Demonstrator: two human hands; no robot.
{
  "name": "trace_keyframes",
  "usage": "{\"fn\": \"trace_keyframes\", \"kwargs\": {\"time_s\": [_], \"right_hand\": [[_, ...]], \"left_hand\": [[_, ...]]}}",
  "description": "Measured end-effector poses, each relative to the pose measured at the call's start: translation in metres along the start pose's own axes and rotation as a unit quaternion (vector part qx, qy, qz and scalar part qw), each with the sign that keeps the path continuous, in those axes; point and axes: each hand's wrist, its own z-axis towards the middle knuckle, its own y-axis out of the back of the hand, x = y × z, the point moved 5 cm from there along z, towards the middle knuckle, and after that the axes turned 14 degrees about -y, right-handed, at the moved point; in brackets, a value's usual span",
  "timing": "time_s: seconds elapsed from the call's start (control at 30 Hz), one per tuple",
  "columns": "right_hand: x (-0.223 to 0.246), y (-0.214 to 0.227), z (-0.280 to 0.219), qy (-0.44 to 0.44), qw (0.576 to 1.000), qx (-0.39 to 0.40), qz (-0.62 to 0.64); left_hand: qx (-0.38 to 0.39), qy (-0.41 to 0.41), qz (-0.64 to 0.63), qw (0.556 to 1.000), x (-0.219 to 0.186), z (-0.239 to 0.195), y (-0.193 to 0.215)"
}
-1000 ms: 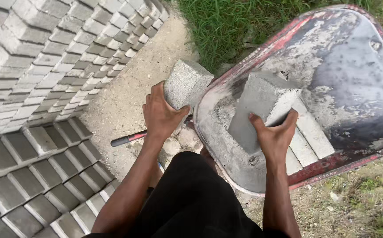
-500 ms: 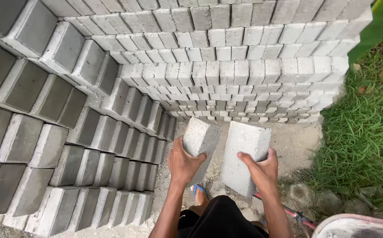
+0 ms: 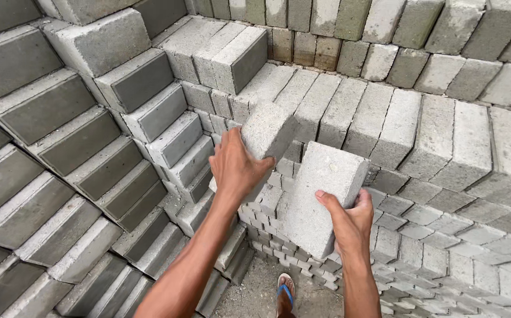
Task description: The person repeatedly picks up two concrete bricks from a wheelbarrow and places them onto a growing stack. The person carries the bricks by hand and arranges them in rows on top of existing layers.
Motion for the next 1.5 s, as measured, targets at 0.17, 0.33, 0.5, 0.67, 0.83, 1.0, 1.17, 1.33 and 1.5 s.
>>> {"fn": "trace_keyframes", "kwargs": {"time_s": [0.17, 0.33, 0.5, 0.67, 0.83, 1.0, 1.17, 1.33, 1.5], "right_hand": [[0.059, -0.047, 0.072, 0.027, 0.999, 0.025, 0.018], [0.092, -0.084, 0.121, 0.035, 0.997, 0.064, 0.024], [0.108, -0.110, 0.143, 0.007, 0.996, 0.078, 0.041], [0.108, -0.132, 0.180, -0.024, 0.995, 0.083, 0.053], [0.097, -0.167, 0.209, -0.087, 0.990, 0.079, 0.081], [0.141, -0.203, 0.154, -0.097, 0.981, 0.169, 0.011], [0.120, -0.227, 0.151, -0.015, 0.990, 0.135, -0.039], [0.109, -0.243, 0.166, 0.022, 0.995, 0.094, -0.007], [0.099, -0.244, 0.213, 0.060, 0.993, 0.093, 0.031]], "left_hand": [[-0.079, -0.030, 0.055, 0.995, 0.012, 0.145, -0.032], [-0.060, -0.010, 0.195, 0.979, 0.052, 0.246, -0.077], [-0.018, -0.022, 0.284, 0.958, 0.074, 0.284, -0.100], [-0.014, -0.051, 0.222, 0.974, 0.051, 0.276, -0.076], [-0.221, -0.050, -0.088, 0.970, 0.047, 0.209, -0.008], [-0.278, 0.059, -0.252, 0.925, 0.094, 0.167, -0.069], [-0.343, 0.017, -0.231, 0.910, 0.088, 0.173, -0.081], [-0.387, 0.014, -0.205, 0.899, 0.081, 0.190, -0.084], [-0.416, 0.009, -0.148, 0.897, 0.082, 0.210, -0.112]]}}
